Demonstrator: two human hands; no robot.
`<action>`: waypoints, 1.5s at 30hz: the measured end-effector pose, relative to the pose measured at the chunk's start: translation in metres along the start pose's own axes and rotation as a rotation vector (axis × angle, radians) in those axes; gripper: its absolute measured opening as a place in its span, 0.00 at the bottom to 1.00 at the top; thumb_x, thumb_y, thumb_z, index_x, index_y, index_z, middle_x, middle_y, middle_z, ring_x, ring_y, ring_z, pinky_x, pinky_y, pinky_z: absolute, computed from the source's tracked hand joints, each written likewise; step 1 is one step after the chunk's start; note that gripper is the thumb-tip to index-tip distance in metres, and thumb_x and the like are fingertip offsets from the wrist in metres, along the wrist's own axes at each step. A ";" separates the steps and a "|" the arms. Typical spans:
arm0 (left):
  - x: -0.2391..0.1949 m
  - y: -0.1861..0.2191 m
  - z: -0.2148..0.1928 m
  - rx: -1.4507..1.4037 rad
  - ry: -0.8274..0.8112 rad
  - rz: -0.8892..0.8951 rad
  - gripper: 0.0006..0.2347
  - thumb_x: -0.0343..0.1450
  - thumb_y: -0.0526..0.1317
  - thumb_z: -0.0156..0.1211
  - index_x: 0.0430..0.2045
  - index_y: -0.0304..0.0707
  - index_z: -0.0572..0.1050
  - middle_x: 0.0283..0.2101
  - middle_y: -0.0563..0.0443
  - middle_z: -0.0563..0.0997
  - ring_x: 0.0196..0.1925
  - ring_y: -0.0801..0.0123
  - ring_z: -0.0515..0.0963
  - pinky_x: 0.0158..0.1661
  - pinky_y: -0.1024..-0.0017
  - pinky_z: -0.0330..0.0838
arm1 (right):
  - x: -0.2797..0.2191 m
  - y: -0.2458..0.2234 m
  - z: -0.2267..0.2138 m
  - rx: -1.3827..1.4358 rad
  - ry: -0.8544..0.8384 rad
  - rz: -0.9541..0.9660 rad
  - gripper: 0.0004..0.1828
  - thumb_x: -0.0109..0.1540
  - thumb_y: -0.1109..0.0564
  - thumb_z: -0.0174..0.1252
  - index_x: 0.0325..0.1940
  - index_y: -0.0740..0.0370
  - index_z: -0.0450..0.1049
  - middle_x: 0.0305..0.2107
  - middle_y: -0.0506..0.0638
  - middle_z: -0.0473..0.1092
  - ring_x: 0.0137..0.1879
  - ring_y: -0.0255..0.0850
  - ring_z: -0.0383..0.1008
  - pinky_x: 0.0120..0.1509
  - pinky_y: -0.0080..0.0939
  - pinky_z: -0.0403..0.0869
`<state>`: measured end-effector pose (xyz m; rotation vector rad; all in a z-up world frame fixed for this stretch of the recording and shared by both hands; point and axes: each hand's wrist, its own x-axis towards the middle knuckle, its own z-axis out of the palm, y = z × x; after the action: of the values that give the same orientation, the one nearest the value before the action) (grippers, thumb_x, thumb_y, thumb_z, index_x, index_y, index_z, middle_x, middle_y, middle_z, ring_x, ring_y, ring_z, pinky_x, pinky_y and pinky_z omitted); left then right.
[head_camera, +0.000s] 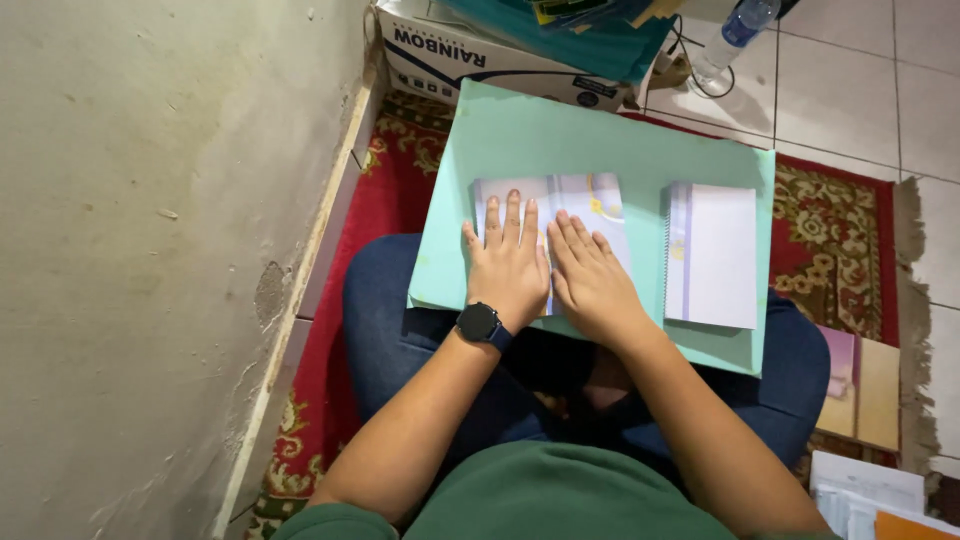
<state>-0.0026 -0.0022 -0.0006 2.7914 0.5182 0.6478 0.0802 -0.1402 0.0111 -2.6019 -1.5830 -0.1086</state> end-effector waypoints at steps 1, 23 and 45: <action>0.000 0.001 0.002 0.001 0.004 -0.002 0.25 0.73 0.43 0.42 0.67 0.36 0.61 0.72 0.34 0.59 0.73 0.39 0.56 0.62 0.30 0.50 | 0.009 0.003 0.003 -0.002 0.002 -0.003 0.38 0.67 0.46 0.42 0.80 0.57 0.49 0.77 0.54 0.46 0.80 0.48 0.47 0.78 0.52 0.50; 0.003 0.020 0.006 0.076 -0.175 -0.015 0.26 0.75 0.50 0.41 0.70 0.46 0.59 0.72 0.35 0.59 0.74 0.39 0.55 0.68 0.35 0.37 | 0.008 0.026 0.014 0.085 0.122 0.412 0.34 0.70 0.44 0.37 0.79 0.58 0.54 0.73 0.66 0.51 0.78 0.58 0.51 0.77 0.57 0.53; -0.010 0.003 -0.010 0.010 -0.180 0.122 0.26 0.78 0.50 0.37 0.71 0.37 0.55 0.75 0.41 0.54 0.76 0.47 0.51 0.69 0.39 0.37 | 0.010 0.031 0.028 0.069 0.183 0.406 0.36 0.68 0.45 0.41 0.79 0.61 0.53 0.74 0.65 0.50 0.78 0.61 0.50 0.78 0.64 0.49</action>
<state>-0.0148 -0.0073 0.0050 2.8715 0.3183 0.4118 0.1126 -0.1425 -0.0167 -2.7060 -0.9626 -0.2468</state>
